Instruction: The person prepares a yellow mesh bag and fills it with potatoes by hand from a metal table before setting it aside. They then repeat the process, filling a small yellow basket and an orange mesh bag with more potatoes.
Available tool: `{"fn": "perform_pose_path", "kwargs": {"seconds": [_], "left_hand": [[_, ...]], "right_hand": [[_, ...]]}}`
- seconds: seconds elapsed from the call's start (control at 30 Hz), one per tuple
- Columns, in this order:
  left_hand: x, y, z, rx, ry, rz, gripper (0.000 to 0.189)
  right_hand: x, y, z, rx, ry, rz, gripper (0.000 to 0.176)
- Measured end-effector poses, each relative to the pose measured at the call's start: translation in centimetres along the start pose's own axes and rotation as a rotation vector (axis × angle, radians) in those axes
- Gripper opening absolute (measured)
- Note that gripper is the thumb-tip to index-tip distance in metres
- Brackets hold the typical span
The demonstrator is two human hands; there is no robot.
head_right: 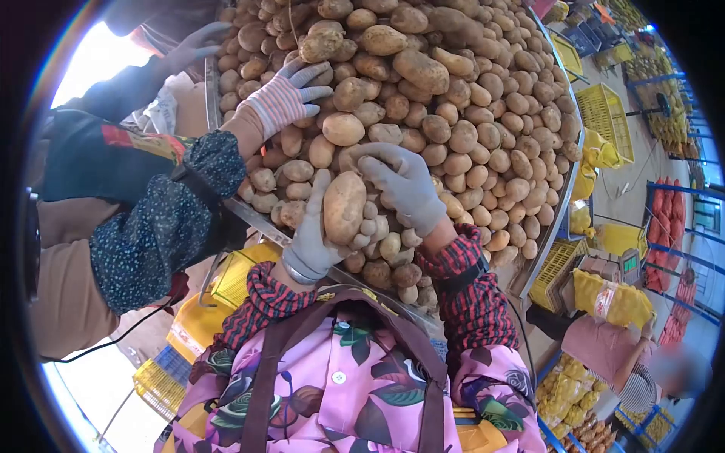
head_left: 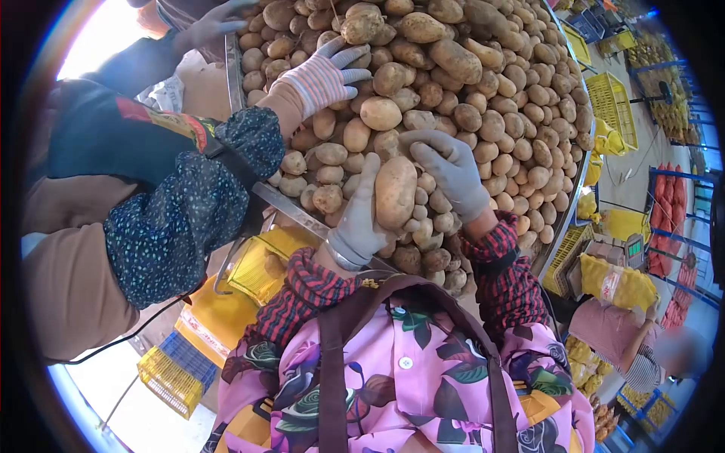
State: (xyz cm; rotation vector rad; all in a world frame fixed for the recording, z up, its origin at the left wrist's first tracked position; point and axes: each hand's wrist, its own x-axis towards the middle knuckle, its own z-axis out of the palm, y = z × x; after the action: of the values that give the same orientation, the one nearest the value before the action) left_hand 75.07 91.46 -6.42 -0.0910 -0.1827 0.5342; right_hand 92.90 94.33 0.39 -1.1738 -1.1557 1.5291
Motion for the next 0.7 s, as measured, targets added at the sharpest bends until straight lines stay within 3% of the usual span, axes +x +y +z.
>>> {"fn": "perform_pose_path", "kwargs": {"seconds": [0.07,0.13,0.2,0.27,0.33,0.37,0.4,0.43,0.47,0.53,0.57,0.63,0.67,0.7], "left_hand": [[0.1,-0.5,1.0,0.879,0.643,0.312,0.062],[0.9,-0.1,1.7,0.820,0.630,0.306,0.058],[0.6,0.4,2.5,0.687,0.646,0.267,0.053],[-0.1,0.7,3.0,0.547,0.685,0.237,0.052],[-0.2,0.6,3.4,0.610,0.688,0.223,0.049],[0.1,0.6,3.6,0.387,0.709,0.232,0.049],[0.3,0.6,3.8,0.167,0.721,0.239,0.049],[0.3,0.5,4.2,0.174,0.719,0.238,0.049],[0.2,0.4,4.6,0.202,0.730,0.273,0.049],[-0.3,0.5,4.7,0.225,0.734,0.310,0.048],[-1.0,0.8,4.2,0.252,0.670,0.318,0.047],[-1.6,0.6,4.3,0.287,0.626,0.311,0.045],[-1.6,0.4,4.6,0.275,0.631,0.291,0.045],[-1.6,0.2,4.8,0.234,0.614,0.260,0.045]], "right_hand": [[0.0,-0.7,0.5,0.016,0.008,-0.023,0.039],[0.7,-1.5,0.3,-0.700,-0.186,-0.489,0.050],[2.4,-1.8,-1.6,-0.765,-0.208,-0.503,0.055],[6.6,-2.8,-5.2,-1.017,0.312,-0.545,0.056],[10.6,-3.5,-7.9,-1.311,0.545,-0.648,0.060],[12.0,-3.0,-8.3,-1.305,0.546,-0.648,0.060],[13.1,-2.1,-8.4,-1.418,0.515,-0.474,0.062],[13.5,-2.3,-8.1,-1.524,0.479,-0.295,0.064],[13.2,-2.8,-8.3,-1.524,0.486,-0.301,0.064],[11.2,-3.8,-8.5,-0.594,0.332,-0.103,0.063],[9.3,-3.6,-7.9,-0.601,0.331,-0.099,0.063],[3.7,-2.6,-6.5,0.523,0.077,-0.208,0.054],[1.6,-1.7,-6.0,0.521,0.099,-0.200,0.054],[-0.1,-0.1,-5.5,0.813,0.108,-0.097,0.048]]}}
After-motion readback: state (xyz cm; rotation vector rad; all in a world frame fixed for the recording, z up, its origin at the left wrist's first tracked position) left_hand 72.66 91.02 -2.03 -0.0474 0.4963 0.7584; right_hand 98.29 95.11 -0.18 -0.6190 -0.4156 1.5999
